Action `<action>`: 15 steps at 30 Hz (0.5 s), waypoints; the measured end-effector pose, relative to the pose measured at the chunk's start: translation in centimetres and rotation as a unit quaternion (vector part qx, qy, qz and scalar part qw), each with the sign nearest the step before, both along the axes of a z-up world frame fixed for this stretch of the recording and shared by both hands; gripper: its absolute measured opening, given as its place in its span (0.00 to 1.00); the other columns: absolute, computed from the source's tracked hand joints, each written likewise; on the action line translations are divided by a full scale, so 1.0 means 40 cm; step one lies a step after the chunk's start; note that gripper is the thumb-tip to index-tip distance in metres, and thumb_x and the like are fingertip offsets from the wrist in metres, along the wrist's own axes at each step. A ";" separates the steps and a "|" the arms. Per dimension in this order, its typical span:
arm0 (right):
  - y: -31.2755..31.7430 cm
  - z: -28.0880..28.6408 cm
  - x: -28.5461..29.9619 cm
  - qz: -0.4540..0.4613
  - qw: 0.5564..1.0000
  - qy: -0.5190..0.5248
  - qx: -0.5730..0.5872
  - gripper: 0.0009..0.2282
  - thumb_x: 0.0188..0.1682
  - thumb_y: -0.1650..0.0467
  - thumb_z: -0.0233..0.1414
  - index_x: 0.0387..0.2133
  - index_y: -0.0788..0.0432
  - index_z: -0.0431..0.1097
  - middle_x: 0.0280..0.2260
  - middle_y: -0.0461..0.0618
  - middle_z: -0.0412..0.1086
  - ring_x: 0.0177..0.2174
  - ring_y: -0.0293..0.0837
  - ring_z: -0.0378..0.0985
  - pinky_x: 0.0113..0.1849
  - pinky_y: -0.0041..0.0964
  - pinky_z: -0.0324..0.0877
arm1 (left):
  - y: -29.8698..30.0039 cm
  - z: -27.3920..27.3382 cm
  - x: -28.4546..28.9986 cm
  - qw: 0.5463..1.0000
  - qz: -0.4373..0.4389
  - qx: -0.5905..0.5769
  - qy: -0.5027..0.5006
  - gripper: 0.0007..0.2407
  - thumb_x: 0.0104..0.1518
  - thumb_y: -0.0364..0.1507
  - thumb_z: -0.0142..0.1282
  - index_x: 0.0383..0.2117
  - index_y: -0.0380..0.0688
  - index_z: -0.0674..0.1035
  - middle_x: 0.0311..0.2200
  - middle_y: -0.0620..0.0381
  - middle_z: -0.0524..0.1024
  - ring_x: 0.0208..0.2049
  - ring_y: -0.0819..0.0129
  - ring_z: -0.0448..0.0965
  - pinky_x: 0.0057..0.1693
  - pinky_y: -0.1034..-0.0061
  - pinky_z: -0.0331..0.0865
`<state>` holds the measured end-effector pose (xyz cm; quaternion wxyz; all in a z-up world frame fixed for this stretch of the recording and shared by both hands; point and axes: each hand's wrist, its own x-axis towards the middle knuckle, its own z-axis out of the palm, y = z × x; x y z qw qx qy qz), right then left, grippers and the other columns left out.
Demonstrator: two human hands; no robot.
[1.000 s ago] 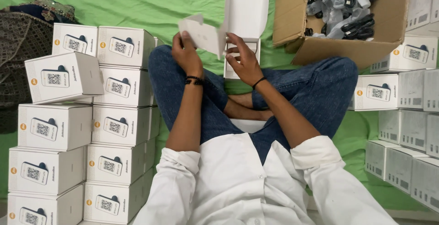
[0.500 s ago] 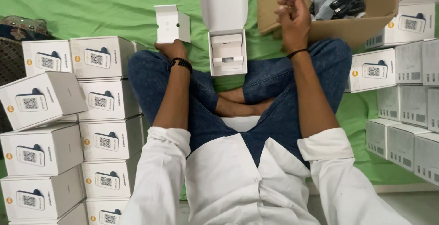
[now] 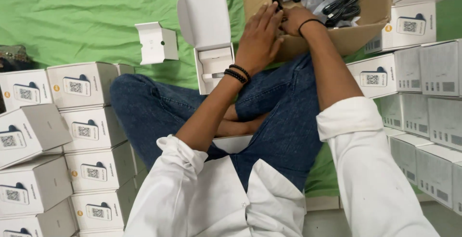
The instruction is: The person unboxes electronic cameras and USB cables from a large shipping container and places them into individual retail boxes.
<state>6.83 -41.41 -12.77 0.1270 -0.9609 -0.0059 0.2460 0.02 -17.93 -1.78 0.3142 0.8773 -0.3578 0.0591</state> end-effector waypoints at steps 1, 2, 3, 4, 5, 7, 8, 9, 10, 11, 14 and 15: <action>-0.009 -0.023 0.013 -0.003 1.000 -0.001 -0.001 0.22 0.53 0.61 0.54 0.60 0.53 0.68 0.55 0.65 0.69 0.53 0.67 0.72 0.54 0.58 0.68 | -0.027 -0.018 0.006 1.000 -0.003 -0.001 -0.001 0.26 0.65 0.32 0.57 0.68 0.45 0.62 0.71 0.49 0.55 0.74 0.49 0.52 0.77 0.56 0.50; -0.018 -0.046 0.026 0.002 1.000 0.017 -0.003 0.23 0.49 0.65 0.54 0.61 0.50 0.66 0.60 0.63 0.62 0.55 0.68 0.66 0.54 0.59 0.66 | -0.054 -0.036 0.012 1.000 -0.003 0.022 -0.003 0.28 0.63 0.36 0.59 0.67 0.43 0.63 0.70 0.50 0.55 0.73 0.50 0.50 0.75 0.53 0.49; -0.021 -0.073 0.035 0.008 0.999 0.039 -0.004 0.26 0.45 0.70 0.54 0.61 0.47 0.64 0.65 0.60 0.54 0.58 0.68 0.61 0.54 0.61 0.64 | -0.076 -0.055 0.014 0.999 -0.002 0.046 -0.002 0.30 0.61 0.40 0.60 0.66 0.41 0.63 0.69 0.50 0.54 0.72 0.50 0.49 0.73 0.49 0.48; 0.000 -0.026 0.027 0.006 0.999 0.040 -0.004 0.26 0.45 0.70 0.54 0.61 0.47 0.64 0.65 0.60 0.54 0.58 0.68 0.61 0.54 0.61 0.64 | -0.074 -0.049 0.008 0.999 -0.004 0.046 -0.001 0.30 0.61 0.40 0.60 0.66 0.41 0.63 0.69 0.50 0.54 0.72 0.50 0.49 0.73 0.49 0.48; 0.022 0.021 0.019 -0.019 0.997 0.068 -0.014 0.27 0.47 0.70 0.53 0.63 0.44 0.63 0.66 0.57 0.52 0.60 0.67 0.58 0.56 0.61 0.63 | -0.072 -0.044 0.000 0.996 0.005 0.090 -0.003 0.30 0.57 0.38 0.60 0.66 0.41 0.64 0.70 0.50 0.53 0.73 0.50 0.45 0.72 0.48 0.48; 0.031 0.033 0.024 -0.047 0.993 0.099 -0.031 0.27 0.49 0.71 0.52 0.64 0.40 0.61 0.67 0.54 0.50 0.63 0.65 0.55 0.57 0.61 0.62 | -0.074 -0.044 -0.006 0.992 0.011 0.128 -0.001 0.31 0.54 0.37 0.60 0.65 0.40 0.65 0.71 0.51 0.52 0.74 0.50 0.42 0.72 0.47 0.49; 0.015 -0.002 0.037 -0.010 0.997 0.074 -0.029 0.24 0.51 0.70 0.51 0.63 0.43 0.63 0.68 0.56 0.51 0.64 0.65 0.55 0.58 0.60 0.62 | -0.080 -0.048 -0.005 0.992 0.011 0.126 0.002 0.31 0.54 0.37 0.61 0.65 0.41 0.65 0.72 0.51 0.51 0.74 0.51 0.41 0.72 0.46 0.48; 0.012 -0.040 0.050 0.029 0.998 0.048 -0.024 0.21 0.54 0.69 0.50 0.62 0.46 0.65 0.68 0.58 0.51 0.64 0.64 0.56 0.59 0.58 0.62 | -0.076 -0.052 -0.004 0.992 0.012 0.127 0.005 0.32 0.54 0.37 0.61 0.66 0.41 0.65 0.72 0.51 0.49 0.75 0.51 0.39 0.72 0.45 0.48; -0.012 -0.092 0.058 0.027 0.998 0.051 -0.025 0.21 0.54 0.69 0.50 0.62 0.46 0.65 0.68 0.58 0.51 0.64 0.64 0.56 0.59 0.58 0.62 | -0.082 -0.046 -0.010 0.992 0.010 0.126 0.007 0.32 0.54 0.37 0.61 0.66 0.41 0.65 0.72 0.51 0.49 0.75 0.51 0.39 0.72 0.45 0.48; -0.024 -0.141 0.080 0.064 0.997 -0.001 -0.032 0.24 0.51 0.69 0.52 0.64 0.47 0.62 0.67 0.62 0.50 0.63 0.66 0.55 0.58 0.59 0.60 | -0.078 -0.039 -0.007 0.992 0.013 0.128 0.009 0.33 0.54 0.37 0.61 0.66 0.40 0.64 0.72 0.51 0.49 0.75 0.52 0.39 0.72 0.45 0.48; -0.021 -0.159 0.122 0.083 0.995 -0.011 -0.054 0.26 0.47 0.69 0.55 0.62 0.45 0.62 0.66 0.62 0.47 0.62 0.66 0.52 0.57 0.59 0.57 | -0.078 -0.034 0.009 0.992 0.015 0.127 0.016 0.34 0.52 0.37 0.61 0.67 0.38 0.63 0.72 0.50 0.49 0.74 0.52 0.38 0.71 0.45 0.49; -0.008 -0.146 0.122 0.063 0.995 0.035 -0.068 0.25 0.45 0.68 0.56 0.59 0.43 0.64 0.67 0.58 0.45 0.63 0.64 0.49 0.57 0.59 0.57 | -0.075 -0.035 0.007 0.992 0.013 0.125 0.024 0.35 0.51 0.37 0.61 0.66 0.38 0.63 0.72 0.50 0.48 0.74 0.51 0.38 0.71 0.45 0.50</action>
